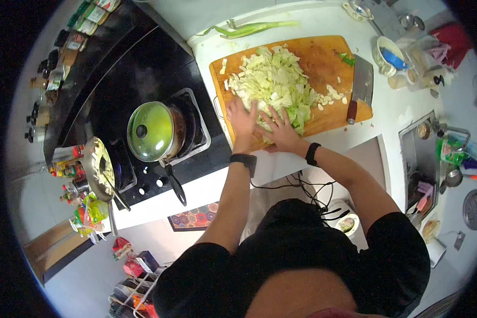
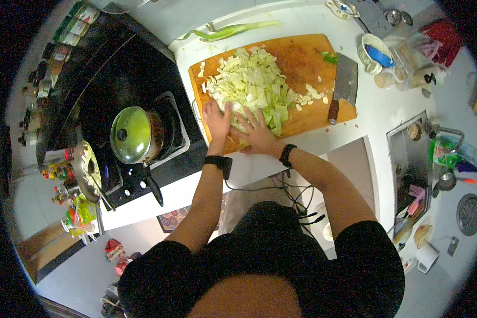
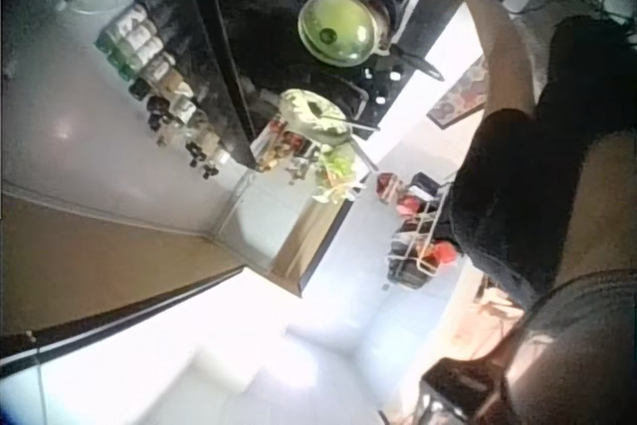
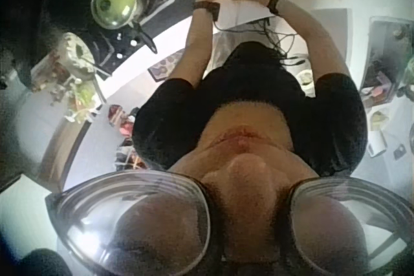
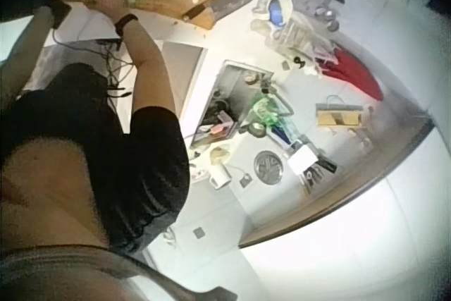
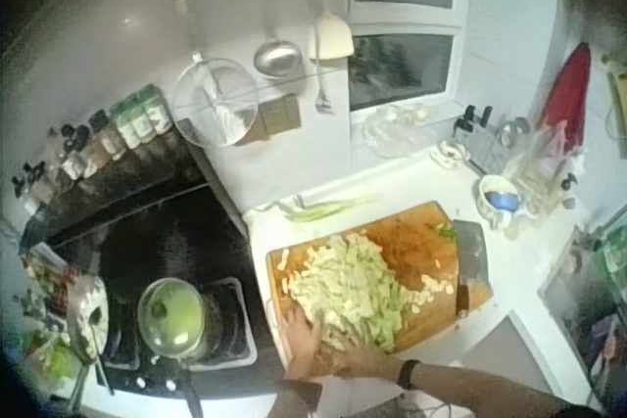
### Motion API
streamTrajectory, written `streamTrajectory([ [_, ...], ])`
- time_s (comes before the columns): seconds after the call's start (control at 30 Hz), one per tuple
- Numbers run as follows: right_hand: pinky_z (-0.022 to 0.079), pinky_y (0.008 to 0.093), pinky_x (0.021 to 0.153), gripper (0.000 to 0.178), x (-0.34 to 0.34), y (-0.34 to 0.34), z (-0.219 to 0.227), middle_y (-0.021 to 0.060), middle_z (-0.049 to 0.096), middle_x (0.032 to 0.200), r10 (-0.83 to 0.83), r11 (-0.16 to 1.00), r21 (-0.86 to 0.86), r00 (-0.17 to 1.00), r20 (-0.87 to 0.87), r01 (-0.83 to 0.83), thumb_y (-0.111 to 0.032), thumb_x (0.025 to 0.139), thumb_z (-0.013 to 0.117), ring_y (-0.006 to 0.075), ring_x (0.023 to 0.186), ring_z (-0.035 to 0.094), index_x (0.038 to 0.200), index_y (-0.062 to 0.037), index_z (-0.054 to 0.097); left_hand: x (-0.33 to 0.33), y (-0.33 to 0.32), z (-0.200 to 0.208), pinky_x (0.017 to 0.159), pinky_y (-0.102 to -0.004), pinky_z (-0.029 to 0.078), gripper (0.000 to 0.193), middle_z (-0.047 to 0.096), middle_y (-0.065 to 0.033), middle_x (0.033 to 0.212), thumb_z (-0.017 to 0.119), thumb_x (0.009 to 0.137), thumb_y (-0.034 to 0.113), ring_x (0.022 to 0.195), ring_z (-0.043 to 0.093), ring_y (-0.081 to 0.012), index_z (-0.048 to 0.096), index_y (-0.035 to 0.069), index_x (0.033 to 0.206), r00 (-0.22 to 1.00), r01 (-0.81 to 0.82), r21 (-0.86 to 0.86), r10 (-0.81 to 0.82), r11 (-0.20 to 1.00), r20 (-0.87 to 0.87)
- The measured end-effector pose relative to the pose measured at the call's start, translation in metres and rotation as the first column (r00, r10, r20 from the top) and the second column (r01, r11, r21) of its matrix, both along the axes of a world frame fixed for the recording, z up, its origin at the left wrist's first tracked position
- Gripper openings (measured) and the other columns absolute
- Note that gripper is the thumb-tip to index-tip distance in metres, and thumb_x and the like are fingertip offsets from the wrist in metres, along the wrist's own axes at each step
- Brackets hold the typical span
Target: The person is stir-frying ingredients including cabbage in a pan on a stove.
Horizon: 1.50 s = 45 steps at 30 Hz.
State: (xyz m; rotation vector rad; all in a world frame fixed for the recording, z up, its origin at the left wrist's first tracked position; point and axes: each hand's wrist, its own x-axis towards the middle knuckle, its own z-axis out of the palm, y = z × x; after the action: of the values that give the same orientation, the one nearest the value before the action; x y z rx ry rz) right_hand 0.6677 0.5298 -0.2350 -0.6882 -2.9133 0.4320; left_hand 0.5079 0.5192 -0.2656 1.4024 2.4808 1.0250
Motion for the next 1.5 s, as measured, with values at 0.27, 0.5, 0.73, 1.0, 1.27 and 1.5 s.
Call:
streamTrajectory([
  [0.27,0.031,0.0476,0.090,0.045,-0.015,0.018,-0.025,0.0147,0.038,0.120,-0.023,0.995,0.085,0.964,-0.266,0.047,-0.038,0.069,0.061,0.0352,0.112,0.034,0.105,-0.0121,0.051,0.014,0.004,-0.005,0.085,-0.0428,0.033,0.043,0.052,-0.0218,0.100,0.057,0.079,0.033,0.097,0.043,-0.0365,0.054,-0.005,0.099,0.993,-0.066,0.091,0.056,0.994,0.106],
  [0.5,0.047,0.0368,0.069,0.030,-0.035,0.037,-0.034,0.0137,0.045,0.108,-0.175,0.980,0.027,0.914,-0.366,0.198,-0.017,0.072,0.058,0.0309,0.093,0.051,0.099,-0.0095,0.048,0.028,0.022,-0.009,0.062,-0.0311,0.040,0.029,0.055,-0.0097,0.074,0.052,0.085,0.023,0.068,0.048,-0.0180,0.054,-0.005,0.088,0.782,-0.287,0.210,0.102,0.935,0.615],
  [0.73,0.047,0.0374,0.066,0.033,-0.039,0.049,0.028,0.0131,0.049,0.101,-0.165,0.976,0.046,0.857,-0.488,0.214,-0.007,0.067,0.060,0.0321,0.083,0.054,0.098,-0.0083,0.047,0.031,0.037,0.057,0.055,-0.0246,0.038,0.018,0.053,-0.0038,0.072,0.049,0.084,0.016,0.063,0.047,-0.0103,0.052,-0.002,0.086,0.568,-0.384,0.256,0.009,0.887,0.823],
  [1.0,0.046,0.0371,0.063,0.032,-0.018,0.049,0.136,0.0128,0.051,0.093,-0.075,0.954,0.197,0.819,-0.569,0.224,-0.003,0.063,0.059,0.0292,0.081,0.055,0.094,-0.0060,0.051,0.055,0.038,0.159,0.055,-0.0218,0.038,0.019,0.054,-0.0024,0.074,0.047,0.086,0.016,0.064,0.047,-0.0080,0.053,-0.001,0.090,0.501,-0.362,0.486,-0.273,0.795,0.821],
  [1.27,0.047,0.0333,0.058,0.031,0.009,-0.041,0.202,0.0145,0.052,0.094,0.021,0.867,0.429,0.839,-0.543,0.255,-0.005,0.066,0.059,0.0272,0.077,0.057,0.096,-0.0101,0.054,0.081,-0.054,0.227,0.059,-0.0235,0.039,0.030,0.053,-0.0034,0.074,0.052,0.084,0.020,0.066,0.045,-0.0085,0.050,-0.007,0.098,0.322,-0.369,0.501,-0.398,0.783,0.859],
  [1.5,0.047,0.0310,0.055,0.024,-0.041,-0.144,0.296,0.0125,0.054,0.089,0.116,0.749,0.627,0.889,-0.442,0.214,-0.007,0.066,0.058,0.0250,0.076,0.058,0.090,-0.0111,0.054,0.036,-0.147,0.293,0.061,-0.0220,0.040,0.028,0.053,-0.0026,0.080,0.052,0.085,0.021,0.071,0.046,-0.0071,0.049,-0.005,0.096,0.238,-0.471,0.694,-0.679,0.545,0.695],
])
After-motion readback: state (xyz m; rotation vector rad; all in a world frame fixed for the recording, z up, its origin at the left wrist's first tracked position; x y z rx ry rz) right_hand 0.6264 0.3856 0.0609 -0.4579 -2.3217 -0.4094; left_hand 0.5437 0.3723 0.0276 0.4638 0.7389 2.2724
